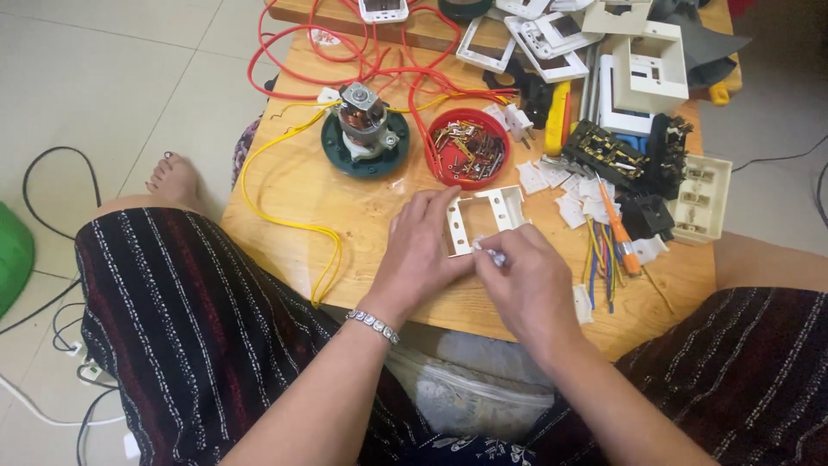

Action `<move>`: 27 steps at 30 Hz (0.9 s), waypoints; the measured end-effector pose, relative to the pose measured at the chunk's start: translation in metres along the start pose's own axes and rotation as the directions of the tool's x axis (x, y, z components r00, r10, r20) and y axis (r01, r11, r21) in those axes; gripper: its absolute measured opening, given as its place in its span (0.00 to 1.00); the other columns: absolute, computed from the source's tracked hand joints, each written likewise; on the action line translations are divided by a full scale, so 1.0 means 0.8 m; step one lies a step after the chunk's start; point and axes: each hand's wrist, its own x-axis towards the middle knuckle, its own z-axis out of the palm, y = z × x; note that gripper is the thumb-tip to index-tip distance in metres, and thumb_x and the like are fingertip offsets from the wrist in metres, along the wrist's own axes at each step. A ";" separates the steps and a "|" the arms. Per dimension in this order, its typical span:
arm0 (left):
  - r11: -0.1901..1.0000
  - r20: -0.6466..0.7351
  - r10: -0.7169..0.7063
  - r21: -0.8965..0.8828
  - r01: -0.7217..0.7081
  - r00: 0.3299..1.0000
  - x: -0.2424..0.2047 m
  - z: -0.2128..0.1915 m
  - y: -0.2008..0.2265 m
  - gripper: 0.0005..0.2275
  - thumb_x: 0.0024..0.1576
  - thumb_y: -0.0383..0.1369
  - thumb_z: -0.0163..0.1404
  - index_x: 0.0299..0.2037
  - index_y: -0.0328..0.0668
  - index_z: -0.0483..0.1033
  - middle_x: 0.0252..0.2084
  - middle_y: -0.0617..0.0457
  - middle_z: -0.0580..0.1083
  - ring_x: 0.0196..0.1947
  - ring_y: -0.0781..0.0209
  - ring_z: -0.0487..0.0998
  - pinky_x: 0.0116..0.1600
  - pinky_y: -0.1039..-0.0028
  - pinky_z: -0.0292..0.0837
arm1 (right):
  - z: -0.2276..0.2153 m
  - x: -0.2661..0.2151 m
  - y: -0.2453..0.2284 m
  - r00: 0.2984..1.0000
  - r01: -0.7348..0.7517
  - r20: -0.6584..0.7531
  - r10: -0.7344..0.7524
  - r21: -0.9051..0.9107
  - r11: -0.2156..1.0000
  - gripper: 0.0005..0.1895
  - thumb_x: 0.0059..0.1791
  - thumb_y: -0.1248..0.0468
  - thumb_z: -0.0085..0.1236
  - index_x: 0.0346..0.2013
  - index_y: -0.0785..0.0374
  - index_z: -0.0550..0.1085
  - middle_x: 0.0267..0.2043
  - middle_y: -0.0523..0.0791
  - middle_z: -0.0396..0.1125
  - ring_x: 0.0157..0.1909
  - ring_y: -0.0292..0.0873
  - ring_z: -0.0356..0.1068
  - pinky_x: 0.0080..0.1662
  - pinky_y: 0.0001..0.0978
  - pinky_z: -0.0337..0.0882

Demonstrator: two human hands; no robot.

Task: Wiping and cleaning white plastic electrical housings with a cloth on a low workbench.

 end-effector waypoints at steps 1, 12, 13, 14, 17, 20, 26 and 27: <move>1.000 0.000 -0.001 0.000 0.001 1.000 -0.001 -0.003 0.002 0.40 0.39 0.46 0.61 0.64 0.46 0.60 0.54 0.48 0.64 0.60 0.48 0.64 0.64 0.60 0.53 | 0.000 0.002 0.009 1.000 0.001 0.000 -0.001 0.001 1.000 0.05 0.42 0.62 0.62 0.31 0.57 0.78 0.26 0.45 0.66 0.27 0.45 0.71 0.32 0.36 0.71; 0.998 0.046 -0.044 -0.037 0.046 0.998 -0.003 -0.010 0.013 0.38 0.39 0.46 0.62 0.62 0.46 0.62 0.54 0.50 0.64 0.60 0.50 0.63 0.65 0.62 0.52 | -0.024 0.031 0.045 0.997 -0.080 0.004 0.081 -0.115 0.990 0.07 0.40 0.55 0.61 0.30 0.50 0.80 0.25 0.44 0.66 0.31 0.47 0.71 0.36 0.37 0.70; 0.998 0.046 -0.044 -0.036 0.045 0.998 -0.003 -0.010 0.014 0.38 0.39 0.46 0.62 0.62 0.46 0.62 0.54 0.50 0.64 0.60 0.50 0.63 0.65 0.62 0.52 | -0.024 0.036 0.041 0.997 -0.080 0.003 0.081 -0.114 0.990 0.07 0.40 0.55 0.61 0.30 0.50 0.80 0.25 0.44 0.66 0.31 0.47 0.71 0.36 0.37 0.70; 0.998 0.050 -0.052 -0.042 0.054 0.997 -0.004 -0.011 0.016 0.38 0.40 0.46 0.62 0.61 0.46 0.62 0.54 0.50 0.64 0.60 0.50 0.63 0.65 0.62 0.51 | -0.023 0.042 0.037 0.996 -0.078 0.022 0.081 -0.133 0.988 0.08 0.41 0.55 0.60 0.31 0.51 0.79 0.26 0.46 0.66 0.33 0.50 0.70 0.38 0.41 0.69; 0.996 0.055 -0.065 -0.049 0.068 0.996 -0.003 -0.013 0.015 0.38 0.40 0.46 0.62 0.61 0.46 0.62 0.54 0.50 0.64 0.61 0.50 0.63 0.66 0.62 0.50 | -0.010 0.068 0.039 0.998 -0.032 0.040 0.039 -0.152 0.988 0.09 0.43 0.57 0.58 0.33 0.55 0.79 0.28 0.48 0.65 0.35 0.53 0.70 0.40 0.45 0.69; 0.997 0.055 -0.063 -0.043 0.065 0.996 0.000 -0.011 0.014 0.38 0.39 0.47 0.62 0.61 0.46 0.62 0.54 0.50 0.64 0.61 0.50 0.63 0.66 0.62 0.50 | -0.005 0.090 0.036 0.999 0.006 0.040 0.000 -0.151 0.989 0.08 0.43 0.59 0.57 0.34 0.56 0.79 0.29 0.47 0.64 0.36 0.53 0.70 0.41 0.45 0.69; 0.997 0.057 -0.063 -0.037 0.065 0.996 -0.002 -0.010 0.014 0.37 0.39 0.47 0.61 0.61 0.47 0.62 0.54 0.51 0.64 0.61 0.50 0.62 0.66 0.62 0.50 | -0.012 0.078 0.032 0.995 0.028 0.100 -0.009 -0.195 0.980 0.08 0.44 0.59 0.56 0.35 0.55 0.79 0.31 0.47 0.65 0.38 0.52 0.70 0.43 0.44 0.70; 0.998 0.058 -0.053 -0.033 0.055 0.997 -0.003 -0.011 0.015 0.37 0.40 0.47 0.61 0.61 0.47 0.62 0.54 0.49 0.64 0.62 0.49 0.61 0.66 0.61 0.50 | -0.017 0.072 0.028 0.991 0.015 0.131 0.011 -0.197 0.980 0.09 0.44 0.58 0.56 0.35 0.55 0.78 0.32 0.47 0.65 0.40 0.52 0.70 0.44 0.44 0.70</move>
